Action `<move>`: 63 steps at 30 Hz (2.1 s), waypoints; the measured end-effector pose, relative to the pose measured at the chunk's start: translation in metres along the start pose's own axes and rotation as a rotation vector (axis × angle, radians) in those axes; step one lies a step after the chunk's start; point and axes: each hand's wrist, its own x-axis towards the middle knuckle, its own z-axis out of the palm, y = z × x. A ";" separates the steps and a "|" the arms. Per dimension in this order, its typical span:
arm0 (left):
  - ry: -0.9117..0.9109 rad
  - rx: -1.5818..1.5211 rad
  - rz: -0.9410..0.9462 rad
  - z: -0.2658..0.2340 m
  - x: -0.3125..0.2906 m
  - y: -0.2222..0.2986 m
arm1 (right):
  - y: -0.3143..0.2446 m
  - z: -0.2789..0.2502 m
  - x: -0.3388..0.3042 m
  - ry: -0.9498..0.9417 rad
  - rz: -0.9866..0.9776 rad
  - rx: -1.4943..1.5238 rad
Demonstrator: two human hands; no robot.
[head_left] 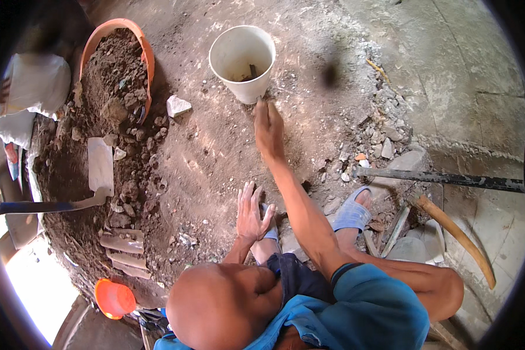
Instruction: The person cuts a white plastic pipe using a hand saw and then clears debris from the edges of the cut by hand.
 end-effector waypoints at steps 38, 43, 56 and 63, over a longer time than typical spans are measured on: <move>0.084 -0.015 0.000 -0.002 -0.004 -0.010 | -0.017 0.005 -0.021 -0.112 0.217 0.009; 0.082 0.012 0.021 -0.002 -0.005 -0.009 | 0.022 0.009 -0.036 0.026 0.086 0.089; 0.080 -0.008 -0.018 -0.003 -0.011 -0.011 | 0.018 0.002 -0.051 -0.009 0.147 0.074; 0.040 -0.051 0.005 0.004 -0.008 0.000 | 0.055 0.007 -0.002 0.099 -0.010 -0.050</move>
